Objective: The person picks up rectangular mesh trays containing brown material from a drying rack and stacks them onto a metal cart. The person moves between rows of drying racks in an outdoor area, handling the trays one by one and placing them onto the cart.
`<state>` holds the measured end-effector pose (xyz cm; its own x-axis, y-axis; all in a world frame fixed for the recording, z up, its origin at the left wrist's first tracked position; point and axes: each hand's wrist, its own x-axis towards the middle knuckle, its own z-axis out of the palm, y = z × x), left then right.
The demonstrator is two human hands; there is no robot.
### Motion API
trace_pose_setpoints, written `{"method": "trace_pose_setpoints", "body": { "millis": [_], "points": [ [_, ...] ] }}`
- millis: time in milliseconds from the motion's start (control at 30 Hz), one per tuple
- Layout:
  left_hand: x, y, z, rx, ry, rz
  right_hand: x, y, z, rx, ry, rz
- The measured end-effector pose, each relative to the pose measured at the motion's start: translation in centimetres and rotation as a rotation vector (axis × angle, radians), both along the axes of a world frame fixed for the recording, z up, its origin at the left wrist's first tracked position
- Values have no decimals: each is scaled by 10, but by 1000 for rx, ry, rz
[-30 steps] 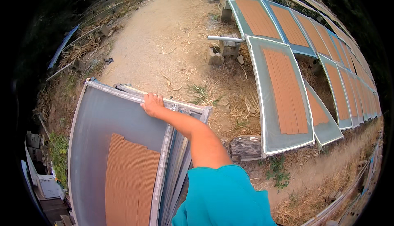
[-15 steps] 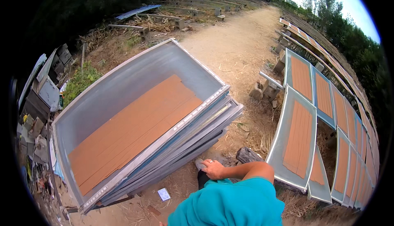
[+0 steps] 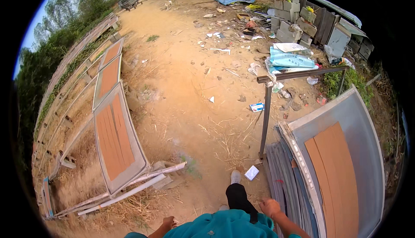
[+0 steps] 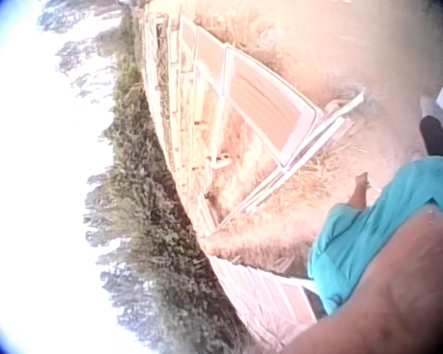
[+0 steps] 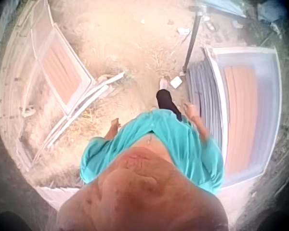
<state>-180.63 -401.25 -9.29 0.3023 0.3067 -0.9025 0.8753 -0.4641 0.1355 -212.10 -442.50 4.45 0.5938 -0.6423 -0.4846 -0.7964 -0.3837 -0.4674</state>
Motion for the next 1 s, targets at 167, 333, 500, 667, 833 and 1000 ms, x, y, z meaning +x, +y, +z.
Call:
{"method": "trace_pose_setpoints", "body": {
  "millis": [167, 333, 500, 667, 833, 1000],
  "points": [
    [1, -92, 39, -185, -110, -173, 168, -89, -20, 3, -183, 322],
    [34, -159, 53, -296, -131, -223, 364, -141, 11, 68, -413, 615],
    [76, -220, 67, -206, -170, 110, 488, -183, 24, 70, -658, 691],
    [117, -244, 0, -105, 17, 80, 566, -246, -15, -17, -308, 962],
    [232, -328, -14, 22, -41, 21, 594, -359, -45, -38, 150, 941],
    [429, -456, -5, -209, -326, -89, 564, -498, -121, 112, 192, 648]
  ]
}}
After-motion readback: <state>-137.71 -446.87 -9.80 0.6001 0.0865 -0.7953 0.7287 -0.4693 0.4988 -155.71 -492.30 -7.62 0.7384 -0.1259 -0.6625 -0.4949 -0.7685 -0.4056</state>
